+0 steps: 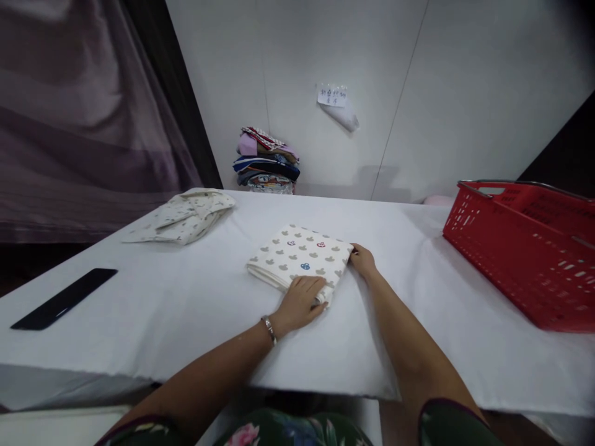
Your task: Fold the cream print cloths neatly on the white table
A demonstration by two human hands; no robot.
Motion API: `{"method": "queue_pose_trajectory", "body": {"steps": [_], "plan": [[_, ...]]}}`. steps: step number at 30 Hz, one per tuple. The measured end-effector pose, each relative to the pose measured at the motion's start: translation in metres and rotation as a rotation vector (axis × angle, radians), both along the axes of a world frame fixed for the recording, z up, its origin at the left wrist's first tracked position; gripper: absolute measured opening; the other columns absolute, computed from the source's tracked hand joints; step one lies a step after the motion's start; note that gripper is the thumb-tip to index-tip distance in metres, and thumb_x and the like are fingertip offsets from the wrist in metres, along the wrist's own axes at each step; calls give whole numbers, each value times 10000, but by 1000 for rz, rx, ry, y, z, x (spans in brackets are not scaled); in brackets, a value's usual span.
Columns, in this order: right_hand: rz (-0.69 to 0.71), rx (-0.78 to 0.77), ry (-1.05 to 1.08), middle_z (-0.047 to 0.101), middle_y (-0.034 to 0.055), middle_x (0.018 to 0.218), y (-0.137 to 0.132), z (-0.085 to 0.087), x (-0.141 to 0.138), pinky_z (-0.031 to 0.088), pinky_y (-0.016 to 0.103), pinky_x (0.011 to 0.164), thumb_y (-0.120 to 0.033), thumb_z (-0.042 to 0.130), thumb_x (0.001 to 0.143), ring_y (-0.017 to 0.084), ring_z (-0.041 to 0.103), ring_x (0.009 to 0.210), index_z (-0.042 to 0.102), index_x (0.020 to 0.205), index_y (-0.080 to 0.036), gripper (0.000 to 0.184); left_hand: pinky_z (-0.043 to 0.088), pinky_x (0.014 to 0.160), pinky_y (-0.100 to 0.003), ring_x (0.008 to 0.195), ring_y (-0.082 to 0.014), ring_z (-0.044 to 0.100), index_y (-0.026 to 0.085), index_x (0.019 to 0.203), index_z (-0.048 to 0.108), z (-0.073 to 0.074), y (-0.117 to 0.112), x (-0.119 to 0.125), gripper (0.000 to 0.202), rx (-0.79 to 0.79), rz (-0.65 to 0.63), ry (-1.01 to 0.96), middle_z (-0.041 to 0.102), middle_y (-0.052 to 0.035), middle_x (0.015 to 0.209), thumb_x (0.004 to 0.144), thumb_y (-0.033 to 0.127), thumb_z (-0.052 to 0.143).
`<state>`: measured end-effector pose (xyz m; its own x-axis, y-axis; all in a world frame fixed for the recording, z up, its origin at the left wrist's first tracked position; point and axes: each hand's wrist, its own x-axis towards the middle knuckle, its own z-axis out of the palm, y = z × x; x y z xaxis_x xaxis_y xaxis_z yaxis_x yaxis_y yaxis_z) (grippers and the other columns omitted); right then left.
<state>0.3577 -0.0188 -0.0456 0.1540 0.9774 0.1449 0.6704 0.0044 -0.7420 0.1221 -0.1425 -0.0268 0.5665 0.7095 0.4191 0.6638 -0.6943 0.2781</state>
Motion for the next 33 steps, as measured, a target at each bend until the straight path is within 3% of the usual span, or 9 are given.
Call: {"method": "queue_pose_trajectory", "body": {"steps": [5,10,14,20,23,26,30,33], "plan": [[-8,7,83,631,53,1057,-12,3,9,459,283,745,-222,566,684,141,579,758,546,1214,-187,531,307,1006,-445,1161,-249,445,181,1260,428,1,-5,-5,497,58,-29,-8,524,-114,1236,803,331,549],[21,206,143,641,51,950,-49,12,4,446,313,796,-266,489,753,180,567,846,653,976,-191,287,353,945,-435,1072,-234,490,201,1105,528,1,-15,-14,296,74,41,-39,574,-94,1110,811,230,509],[197,308,145,624,31,873,-74,16,-14,439,287,742,-273,495,785,171,554,783,661,892,-229,203,388,867,-391,984,-213,508,206,991,565,3,-16,-15,174,54,57,-11,593,-72,1022,829,228,506],[386,191,77,602,26,797,-87,21,-26,429,286,757,-274,557,765,181,533,808,682,853,-249,155,376,891,-383,1009,-207,505,203,1038,562,3,-15,-17,204,40,31,6,595,-70,1050,850,244,494],[422,219,67,604,37,810,-94,28,-26,440,294,762,-279,553,786,187,539,821,683,905,-251,178,347,946,-402,1090,-222,477,195,1101,546,1,-13,-25,273,45,58,-8,574,-85,1119,834,243,514],[573,277,40,612,43,881,-105,35,-30,445,304,776,-304,570,803,188,545,847,674,983,-264,211,326,970,-414,1136,-237,453,185,1121,546,0,-12,-30,302,60,107,-7,563,-96,1147,830,260,520],[798,306,-139,595,54,989,-114,43,-42,424,334,813,-329,654,750,210,518,912,641,1082,-283,335,321,966,-412,1099,-228,477,187,1102,563,0,-12,-30,281,62,114,7,582,-89,1110,834,261,520],[847,333,-334,582,62,944,-115,45,-48,410,343,792,-288,646,760,203,498,865,638,1073,-253,316,338,943,-409,1048,-216,505,197,1075,579,-1,-10,-29,248,64,120,-2,598,-79,1070,844,263,517]]}}
